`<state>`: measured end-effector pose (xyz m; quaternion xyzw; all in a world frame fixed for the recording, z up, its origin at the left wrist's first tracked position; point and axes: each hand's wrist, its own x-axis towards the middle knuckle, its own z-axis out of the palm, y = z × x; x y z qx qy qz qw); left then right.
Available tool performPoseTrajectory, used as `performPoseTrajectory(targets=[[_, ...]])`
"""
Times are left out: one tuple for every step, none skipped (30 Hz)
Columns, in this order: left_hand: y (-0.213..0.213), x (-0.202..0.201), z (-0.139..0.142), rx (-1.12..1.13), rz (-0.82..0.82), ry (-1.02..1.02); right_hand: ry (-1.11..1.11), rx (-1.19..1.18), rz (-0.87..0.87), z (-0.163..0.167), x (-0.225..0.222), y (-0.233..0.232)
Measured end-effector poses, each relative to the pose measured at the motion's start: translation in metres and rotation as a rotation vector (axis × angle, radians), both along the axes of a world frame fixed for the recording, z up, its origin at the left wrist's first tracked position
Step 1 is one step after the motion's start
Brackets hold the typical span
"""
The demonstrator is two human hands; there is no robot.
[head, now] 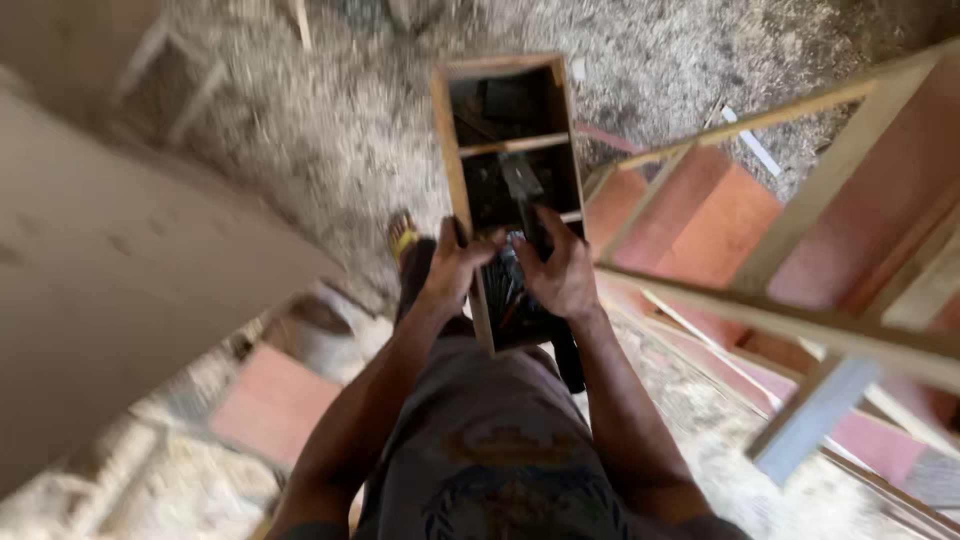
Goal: The person uses an electric planer to smooth a wooden plank, then marks it with a pencil. They move the plank to a workbench, measure and mark it, and retrieve a hammer and nails from a toolbox. The person positions the plank on a wooden frame and prepares to fasten it.
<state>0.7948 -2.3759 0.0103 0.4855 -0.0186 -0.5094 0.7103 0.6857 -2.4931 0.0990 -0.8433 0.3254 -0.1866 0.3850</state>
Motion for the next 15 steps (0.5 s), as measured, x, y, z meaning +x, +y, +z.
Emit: performPoseTrajectory(targets=[[-0.027,0.033,0.003,0.009,-0.046,-0.062,0.052,0.059,-0.062,0.005,0.023,-0.023],[-0.053,0.061,0.007,-0.016,-0.087,-0.082,0.111,0.129,-0.12,0.013,0.038,-0.042],[-0.069,0.077,0.012,-0.021,-0.134,-0.083,0.189,0.221,-0.182,0.021,0.046,-0.049],[-0.082,0.087,0.016,-0.022,-0.193,-0.075,0.127,0.18,-0.198,0.027,0.054,-0.056],[-0.097,0.096,0.022,-0.011,-0.219,-0.062,0.063,0.126,-0.222,0.033,0.06,-0.068],[-0.117,0.105,0.028,-0.008,-0.245,-0.056,-0.003,0.062,-0.245,0.039,0.066,-0.083],[-0.137,0.114,0.033,-0.008,-0.269,-0.054,0.036,0.084,-0.294,0.044,0.071,-0.097],[-0.158,0.122,0.04,0.018,-0.319,-0.061,0.074,0.107,-0.343,0.05,0.075,-0.112],[-0.183,0.128,0.041,0.045,-0.37,-0.066,0.114,0.134,-0.393,0.051,0.079,-0.131],[-0.202,0.13,0.047,0.072,-0.425,-0.072,0.119,0.153,-0.423,0.057,0.078,-0.145],[-0.223,0.133,0.052,0.073,-0.476,-0.081,0.122,0.171,-0.455,0.06,0.078,-0.162],[-0.244,0.136,0.055,0.07,-0.528,-0.091,0.124,0.186,-0.487,0.062,0.077,-0.18],[-0.268,0.138,0.058,0.065,-0.578,-0.1,0.058,0.15,-0.491,0.064,0.077,-0.199],[-0.293,0.139,0.061,0.045,-0.591,-0.103,-0.008,0.109,-0.492,0.064,0.077,-0.219],[-0.319,0.138,0.063,0.024,-0.602,-0.106,-0.072,0.064,-0.488,0.062,0.076,-0.24]])
